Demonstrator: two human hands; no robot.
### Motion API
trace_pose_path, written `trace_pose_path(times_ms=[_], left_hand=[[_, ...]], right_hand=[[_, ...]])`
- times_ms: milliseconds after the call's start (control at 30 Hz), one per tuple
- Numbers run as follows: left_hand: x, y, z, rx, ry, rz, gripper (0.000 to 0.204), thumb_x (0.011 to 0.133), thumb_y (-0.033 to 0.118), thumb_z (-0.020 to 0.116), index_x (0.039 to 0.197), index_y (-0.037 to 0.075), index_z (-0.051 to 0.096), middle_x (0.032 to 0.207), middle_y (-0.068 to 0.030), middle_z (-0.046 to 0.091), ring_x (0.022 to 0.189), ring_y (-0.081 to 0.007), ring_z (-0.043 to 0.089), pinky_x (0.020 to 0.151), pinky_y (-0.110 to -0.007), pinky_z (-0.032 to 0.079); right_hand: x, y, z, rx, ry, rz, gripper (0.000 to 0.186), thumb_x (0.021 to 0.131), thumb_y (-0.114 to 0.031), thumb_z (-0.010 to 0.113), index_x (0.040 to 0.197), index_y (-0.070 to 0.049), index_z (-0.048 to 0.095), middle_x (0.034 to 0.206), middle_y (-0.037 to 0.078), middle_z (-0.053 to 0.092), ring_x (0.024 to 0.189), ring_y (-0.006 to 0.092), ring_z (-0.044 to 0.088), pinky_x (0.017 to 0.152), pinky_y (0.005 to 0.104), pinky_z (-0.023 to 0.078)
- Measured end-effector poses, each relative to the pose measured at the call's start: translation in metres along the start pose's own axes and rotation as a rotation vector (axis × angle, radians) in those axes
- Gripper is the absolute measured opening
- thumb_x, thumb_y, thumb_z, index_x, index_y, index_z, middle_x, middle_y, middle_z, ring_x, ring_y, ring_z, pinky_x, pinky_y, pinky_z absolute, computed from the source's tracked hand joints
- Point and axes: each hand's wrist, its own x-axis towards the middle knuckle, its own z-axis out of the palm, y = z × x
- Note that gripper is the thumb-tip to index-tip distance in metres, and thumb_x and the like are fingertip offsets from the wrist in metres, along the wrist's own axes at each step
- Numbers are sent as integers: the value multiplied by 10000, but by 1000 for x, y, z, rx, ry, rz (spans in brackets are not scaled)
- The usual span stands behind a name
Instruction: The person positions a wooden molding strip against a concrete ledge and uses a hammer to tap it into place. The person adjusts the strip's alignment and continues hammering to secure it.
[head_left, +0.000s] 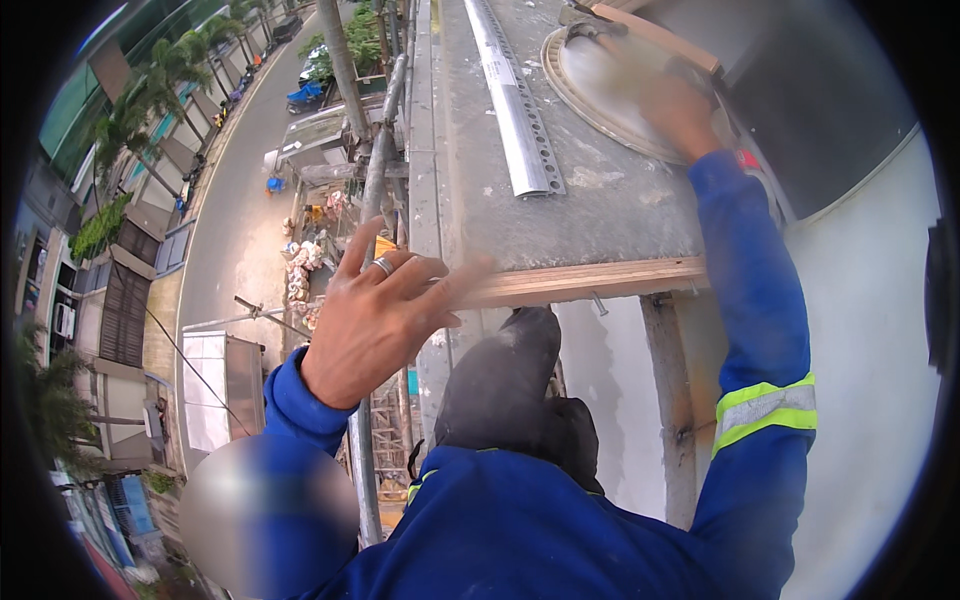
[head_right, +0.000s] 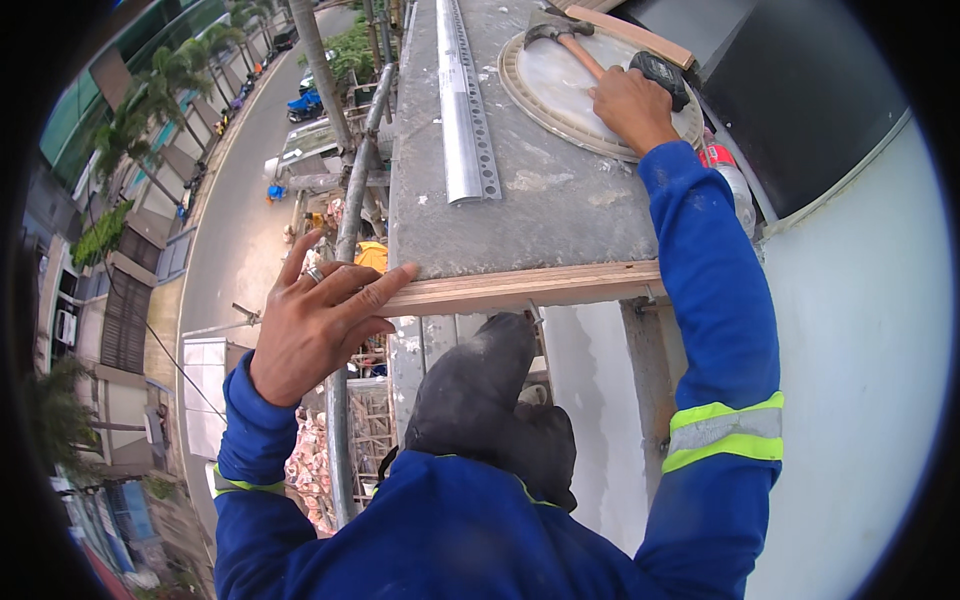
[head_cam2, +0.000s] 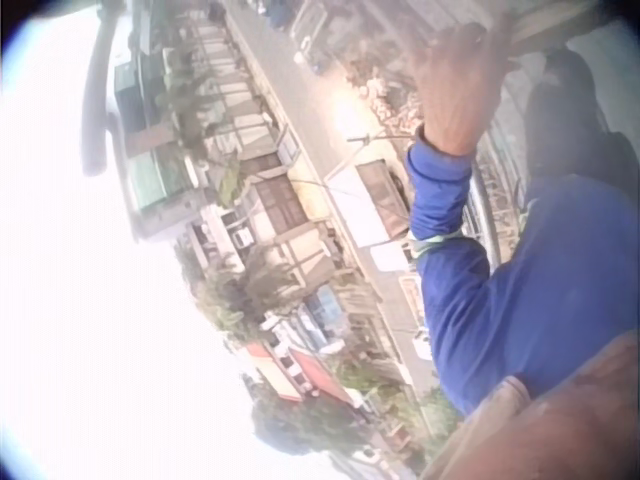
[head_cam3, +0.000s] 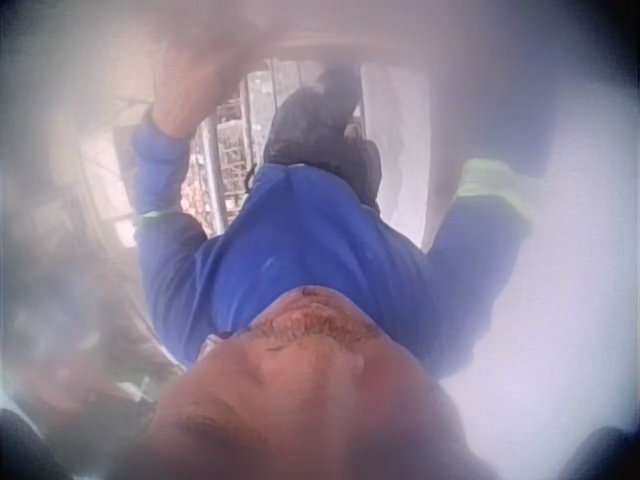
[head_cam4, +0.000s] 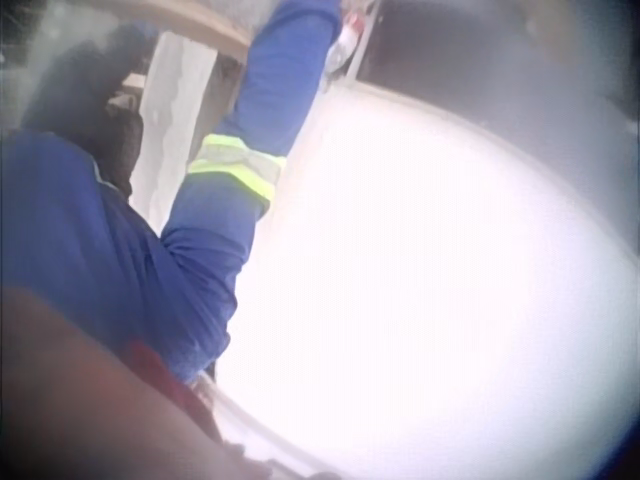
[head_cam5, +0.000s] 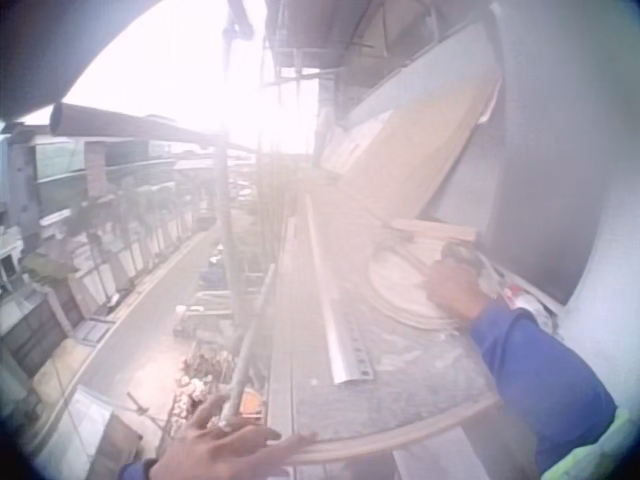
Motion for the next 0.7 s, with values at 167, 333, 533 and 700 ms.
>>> trace_pose_path(times_ms=[167,333,533,700], left_hand=[[-6,3,4,42,-38,8,745,741,254,834,1446,266,595,997,5,703,851,-182,701,926,-423,543],[-7,-4,12,52,42,106,683,799,103,690,1465,177,558,883,-14,605,633,-171,640,554,-329,548],[-7,-6,13,35,64,143,691,798,109,716,1468,153,551,886,-13,610,597,-168,630,541,-332,546],[-8,-1,12,77,23,79,779,771,152,815,1495,252,545,1023,-18,681,740,-190,686,657,-335,586]], right_hand=[[-9,4,-7,2,-4,-12,406,972,-356,642,1164,-1,690,1110,219,717,1035,429,699,889,528,537],[-54,-4,-35,70,317,-184,396,957,-380,666,1127,-25,704,1050,181,711,982,394,701,852,491,544],[-155,-27,-70,396,190,-286,293,884,-243,758,1087,-38,707,1021,148,678,958,351,662,829,432,523],[-204,-37,-69,541,116,-423,284,844,-148,780,1095,-40,705,1025,142,666,956,338,644,827,409,511]])
